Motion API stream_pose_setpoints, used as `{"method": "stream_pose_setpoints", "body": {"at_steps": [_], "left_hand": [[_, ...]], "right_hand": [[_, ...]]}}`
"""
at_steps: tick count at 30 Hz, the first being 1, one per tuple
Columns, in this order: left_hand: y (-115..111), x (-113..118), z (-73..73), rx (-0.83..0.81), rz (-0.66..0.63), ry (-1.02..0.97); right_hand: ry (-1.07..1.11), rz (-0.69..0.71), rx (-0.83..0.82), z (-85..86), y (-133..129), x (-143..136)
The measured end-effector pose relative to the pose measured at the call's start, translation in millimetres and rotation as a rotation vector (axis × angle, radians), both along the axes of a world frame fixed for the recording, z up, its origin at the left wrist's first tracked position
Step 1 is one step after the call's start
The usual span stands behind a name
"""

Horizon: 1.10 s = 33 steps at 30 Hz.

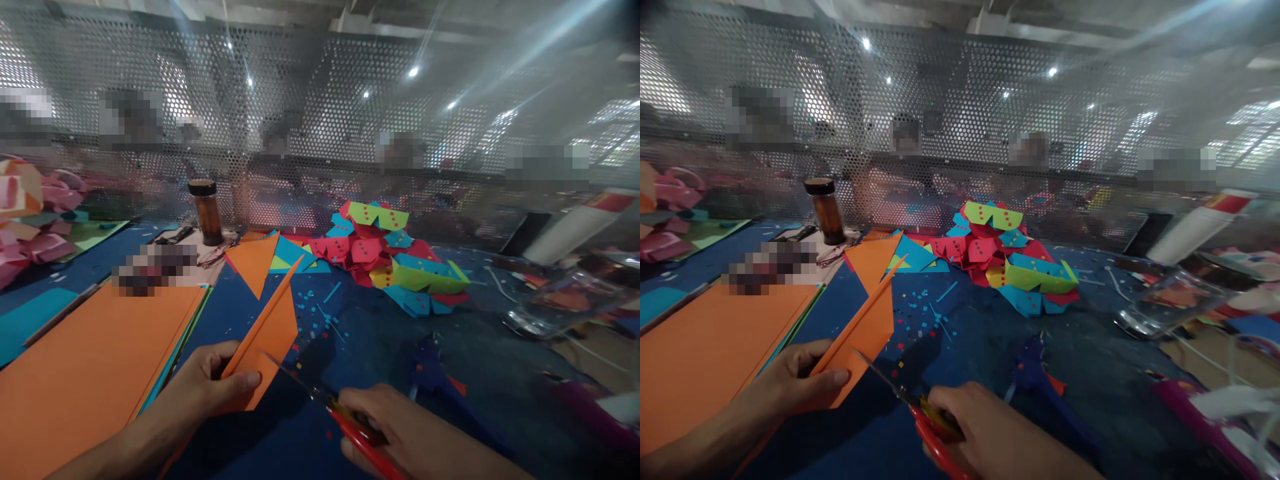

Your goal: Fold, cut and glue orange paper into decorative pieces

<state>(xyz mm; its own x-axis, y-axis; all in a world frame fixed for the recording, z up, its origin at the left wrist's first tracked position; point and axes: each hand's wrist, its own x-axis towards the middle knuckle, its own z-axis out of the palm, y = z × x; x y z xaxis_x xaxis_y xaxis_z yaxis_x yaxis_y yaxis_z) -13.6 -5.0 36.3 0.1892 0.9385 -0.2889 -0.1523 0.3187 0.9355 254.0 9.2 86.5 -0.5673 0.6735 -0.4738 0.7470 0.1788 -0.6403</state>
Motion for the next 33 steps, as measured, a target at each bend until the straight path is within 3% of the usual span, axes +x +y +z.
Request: {"method": "stream_pose_setpoints", "body": {"at_steps": [15,33], "left_hand": [[1,-2,-4.7,-0.016,-0.043,-0.106],[0,-1,6.2,-0.107,-0.058,-0.205]], "right_hand": [[-0.026,0.011,0.049,-9.5,0,3],[-0.067,0.032,0.091,-13.3,0,7]]}}
